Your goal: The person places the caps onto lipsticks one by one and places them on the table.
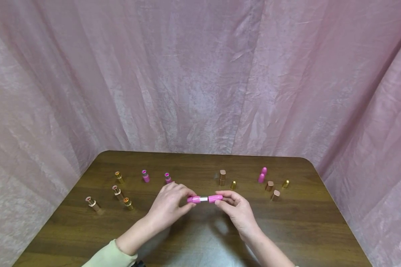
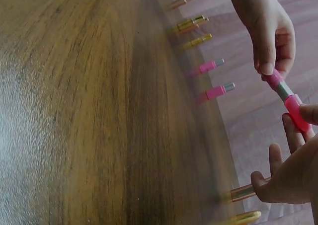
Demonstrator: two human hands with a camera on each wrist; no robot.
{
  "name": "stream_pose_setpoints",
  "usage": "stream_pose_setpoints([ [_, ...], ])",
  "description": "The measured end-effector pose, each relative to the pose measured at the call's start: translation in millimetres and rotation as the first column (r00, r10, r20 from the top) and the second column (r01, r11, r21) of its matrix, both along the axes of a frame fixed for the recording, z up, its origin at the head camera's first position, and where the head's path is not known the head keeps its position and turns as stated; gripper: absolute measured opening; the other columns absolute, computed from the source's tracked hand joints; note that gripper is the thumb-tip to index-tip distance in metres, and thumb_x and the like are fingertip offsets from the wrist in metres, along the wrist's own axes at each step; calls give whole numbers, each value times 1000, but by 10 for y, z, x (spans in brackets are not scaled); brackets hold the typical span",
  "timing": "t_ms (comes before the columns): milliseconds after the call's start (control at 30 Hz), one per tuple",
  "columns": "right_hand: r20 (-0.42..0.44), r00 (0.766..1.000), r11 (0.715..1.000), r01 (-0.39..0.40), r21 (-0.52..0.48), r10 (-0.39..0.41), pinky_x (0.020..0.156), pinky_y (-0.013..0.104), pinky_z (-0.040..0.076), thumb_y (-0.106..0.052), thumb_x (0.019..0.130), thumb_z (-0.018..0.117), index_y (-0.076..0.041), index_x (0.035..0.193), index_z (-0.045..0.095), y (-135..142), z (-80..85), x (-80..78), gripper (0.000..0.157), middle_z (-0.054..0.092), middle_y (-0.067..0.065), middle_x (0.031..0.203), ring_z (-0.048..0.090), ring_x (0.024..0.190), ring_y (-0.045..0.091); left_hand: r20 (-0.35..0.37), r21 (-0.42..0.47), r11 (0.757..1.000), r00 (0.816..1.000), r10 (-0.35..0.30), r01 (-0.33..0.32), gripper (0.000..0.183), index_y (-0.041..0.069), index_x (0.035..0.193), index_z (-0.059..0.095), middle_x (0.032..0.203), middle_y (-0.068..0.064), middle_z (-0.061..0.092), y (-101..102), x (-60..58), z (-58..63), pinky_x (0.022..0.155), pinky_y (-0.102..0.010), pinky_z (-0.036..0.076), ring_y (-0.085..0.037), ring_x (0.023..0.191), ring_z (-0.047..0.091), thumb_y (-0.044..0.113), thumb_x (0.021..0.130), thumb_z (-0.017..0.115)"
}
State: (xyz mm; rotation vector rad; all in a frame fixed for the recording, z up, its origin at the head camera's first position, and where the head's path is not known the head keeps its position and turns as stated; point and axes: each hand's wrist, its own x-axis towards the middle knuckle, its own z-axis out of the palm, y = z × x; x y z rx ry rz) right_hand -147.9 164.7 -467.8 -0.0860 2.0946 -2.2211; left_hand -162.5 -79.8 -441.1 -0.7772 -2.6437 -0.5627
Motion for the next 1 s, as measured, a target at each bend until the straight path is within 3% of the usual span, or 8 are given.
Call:
stream_pose_setpoints([
  [667, -39, 999, 999, -17, 41, 19, 90, 25, 51, -11, 92, 76, 3, 125, 70, -93, -40, 36, 37, 71, 15, 118, 66, 104, 14, 0, -21, 999, 1000, -26, 26, 18, 27, 102, 75, 100, 14, 69, 25, 8, 8, 108, -43, 39, -15, 98, 58, 35, 87, 82],
  [1000, -77, 996, 998, -45, 38, 48, 87, 26, 53, -7, 92, 75, 8, 124, 67, -80, -82, 28, 37, 73, 16, 111, 69, 99, 15, 1, -33, 999, 999, -37, 37, 19, 27, 104, 76, 100, 13, 68, 36, 7, 6, 107, -43, 40, -16, 102, 58, 35, 88, 82],
])
